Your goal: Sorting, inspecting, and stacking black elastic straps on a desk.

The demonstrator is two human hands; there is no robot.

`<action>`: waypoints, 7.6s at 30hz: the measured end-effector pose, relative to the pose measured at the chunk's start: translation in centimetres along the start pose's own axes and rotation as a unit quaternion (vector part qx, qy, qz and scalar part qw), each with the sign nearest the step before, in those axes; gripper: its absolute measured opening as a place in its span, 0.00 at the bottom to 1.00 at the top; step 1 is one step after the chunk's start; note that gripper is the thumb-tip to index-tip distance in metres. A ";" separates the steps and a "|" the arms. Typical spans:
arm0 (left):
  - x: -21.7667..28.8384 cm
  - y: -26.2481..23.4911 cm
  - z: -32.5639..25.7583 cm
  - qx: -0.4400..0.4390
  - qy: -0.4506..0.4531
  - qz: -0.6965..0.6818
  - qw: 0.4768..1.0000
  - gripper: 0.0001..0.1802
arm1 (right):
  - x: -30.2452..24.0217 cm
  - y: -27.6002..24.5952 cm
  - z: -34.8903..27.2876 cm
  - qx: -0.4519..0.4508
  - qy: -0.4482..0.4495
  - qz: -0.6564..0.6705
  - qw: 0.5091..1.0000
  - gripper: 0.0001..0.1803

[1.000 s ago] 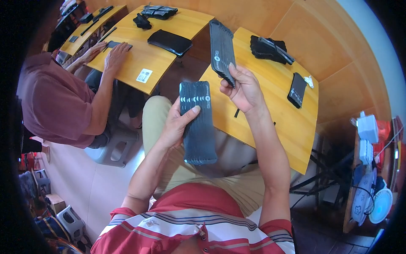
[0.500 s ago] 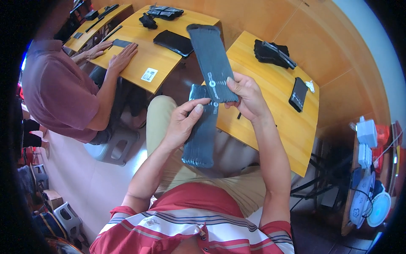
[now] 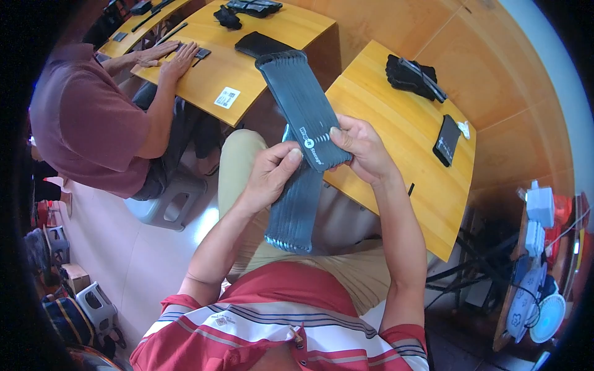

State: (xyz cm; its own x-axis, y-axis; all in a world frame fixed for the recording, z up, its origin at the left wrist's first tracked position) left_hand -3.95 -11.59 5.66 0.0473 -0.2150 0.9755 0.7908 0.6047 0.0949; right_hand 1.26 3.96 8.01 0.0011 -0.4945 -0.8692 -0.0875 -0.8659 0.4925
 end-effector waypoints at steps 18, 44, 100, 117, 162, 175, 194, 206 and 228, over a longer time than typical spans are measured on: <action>-0.2 0.9 -0.4 -0.058 0.006 0.028 0.998 0.12 | 1.9 -0.6 -2.0 -0.020 -0.007 0.111 0.994 0.32; -0.2 1.4 -0.5 0.007 0.004 0.095 0.995 0.10 | 0.4 0.3 -3.3 0.076 -0.040 -0.111 0.990 0.20; 3.4 0.9 -2.4 0.021 0.046 0.262 0.964 0.09 | -1.7 6.2 -8.1 0.146 -0.336 -0.655 0.661 0.06; 1.3 0.2 -3.1 0.051 -0.059 0.210 0.975 0.10 | -0.3 9.1 -8.2 0.025 -0.433 -0.736 0.519 0.14; -3.1 -7.5 -10.8 -0.077 -0.219 0.064 0.971 0.12 | -36.0 -13.1 1.1 0.271 -0.323 -0.596 0.684 0.18; -3.4 -9.2 -10.5 -0.039 -0.186 0.005 0.982 0.11 | -8.9 -3.5 21.2 0.091 -0.378 -0.565 0.728 0.15; -4.3 -9.5 -10.0 -0.035 -0.175 0.006 0.984 0.13 | -0.3 -3.7 25.7 0.042 -0.232 -0.724 0.649 0.26; -2.2 -7.6 -7.6 -0.011 -0.132 0.022 0.991 0.11 | 5.6 1.6 6.8 0.119 0.143 -0.131 0.974 0.27; -2.0 -3.4 -3.3 0.119 -0.107 -0.175 0.972 0.32 | 1.7 2.5 -7.2 0.162 -0.098 -0.025 0.982 0.15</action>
State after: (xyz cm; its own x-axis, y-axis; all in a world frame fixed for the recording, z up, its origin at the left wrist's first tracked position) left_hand -4.73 -15.78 2.72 -0.3463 -0.2906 0.8920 0.5706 0.6894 0.4462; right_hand 8.25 0.42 8.12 -0.1765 -0.4007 -0.8990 -0.4049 -0.8030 0.4374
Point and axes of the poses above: each hand's wrist, its own z-axis towards the middle knuckle, its own y-axis out of the palm, x = y × z, the point moved 7 cm from there along z, towards the middle knuckle, and after that the axes turned 11 degrees about z, right-handed, at the moved point
